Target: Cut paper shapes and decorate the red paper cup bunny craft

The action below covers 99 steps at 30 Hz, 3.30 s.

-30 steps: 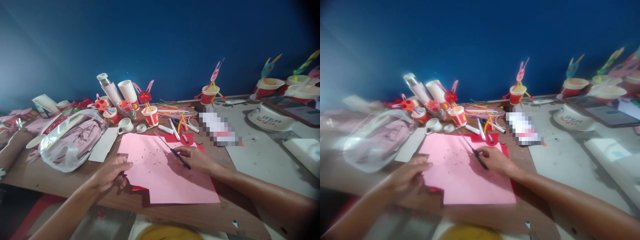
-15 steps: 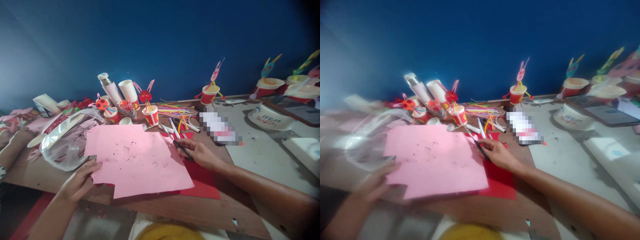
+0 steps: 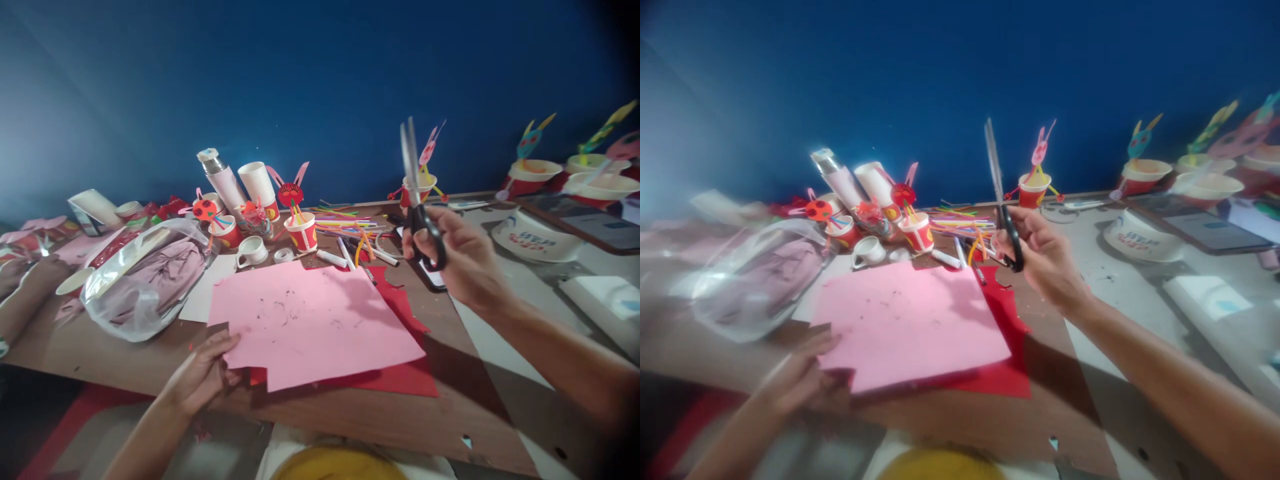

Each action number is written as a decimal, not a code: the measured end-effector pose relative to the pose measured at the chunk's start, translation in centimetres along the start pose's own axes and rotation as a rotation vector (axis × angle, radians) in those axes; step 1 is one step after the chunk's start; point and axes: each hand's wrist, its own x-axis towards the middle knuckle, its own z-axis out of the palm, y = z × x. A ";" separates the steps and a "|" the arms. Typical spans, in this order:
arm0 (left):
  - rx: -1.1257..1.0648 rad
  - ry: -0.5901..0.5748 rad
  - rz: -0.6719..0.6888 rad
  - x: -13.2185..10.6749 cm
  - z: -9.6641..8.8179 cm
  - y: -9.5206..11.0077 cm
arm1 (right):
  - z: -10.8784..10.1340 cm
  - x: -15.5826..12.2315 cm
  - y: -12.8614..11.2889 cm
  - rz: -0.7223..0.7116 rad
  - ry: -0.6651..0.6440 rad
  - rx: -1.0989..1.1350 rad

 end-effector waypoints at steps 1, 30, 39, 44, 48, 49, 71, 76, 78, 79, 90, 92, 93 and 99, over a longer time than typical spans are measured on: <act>0.004 -0.006 -0.014 -0.1 0.5 -0.6 | -0.3 0.1 -0.5 -0.020 0.013 -0.005; 0.050 -0.372 -0.204 1.4 7.9 -5.5 | 3.8 -4.0 3.0 0.188 -0.560 -0.361; 0.229 -0.419 -0.206 0.3 5.1 -3.8 | 4.2 -5.1 4.1 -0.066 -0.729 -0.919; 0.459 -0.482 -0.210 -0.7 1.9 -2.8 | 4.2 -5.2 4.7 -0.266 -0.783 -1.240; 0.726 -0.426 0.024 -0.5 1.7 -1.0 | 4.2 -5.5 5.1 -0.367 -0.776 -1.369; 0.799 -0.379 0.146 -0.2 2.2 -0.3 | 4.1 -5.6 5.2 -0.383 -0.775 -1.388; 1.921 -0.269 1.364 13.4 16.7 4.0 | 3.4 -7.3 6.0 -0.410 -0.731 -1.595; 1.853 -0.261 1.346 12.1 15.2 4.3 | 3.7 -6.8 5.4 -0.356 -0.754 -1.523; 1.721 -0.218 1.322 10.9 13.9 4.9 | 3.9 -6.6 5.0 -0.335 -0.756 -1.517; 1.628 -0.160 1.304 10.2 13.1 5.2 | 3.9 -6.6 4.9 -0.327 -0.753 -1.516; 1.550 -0.143 0.998 3.8 4.0 3.0 | 4.4 -6.2 4.4 -0.244 -0.756 -1.532; 1.607 -0.084 0.856 2.4 3.6 2.3 | 4.5 -6.1 4.4 -0.229 -0.753 -1.526; 1.625 -0.090 0.809 1.9 3.6 2.1 | 4.5 -6.1 4.3 -0.228 -0.751 -1.523; 1.651 -0.290 0.832 1.0 4.8 2.9 | 4.4 -6.1 4.6 -0.238 -0.763 -1.493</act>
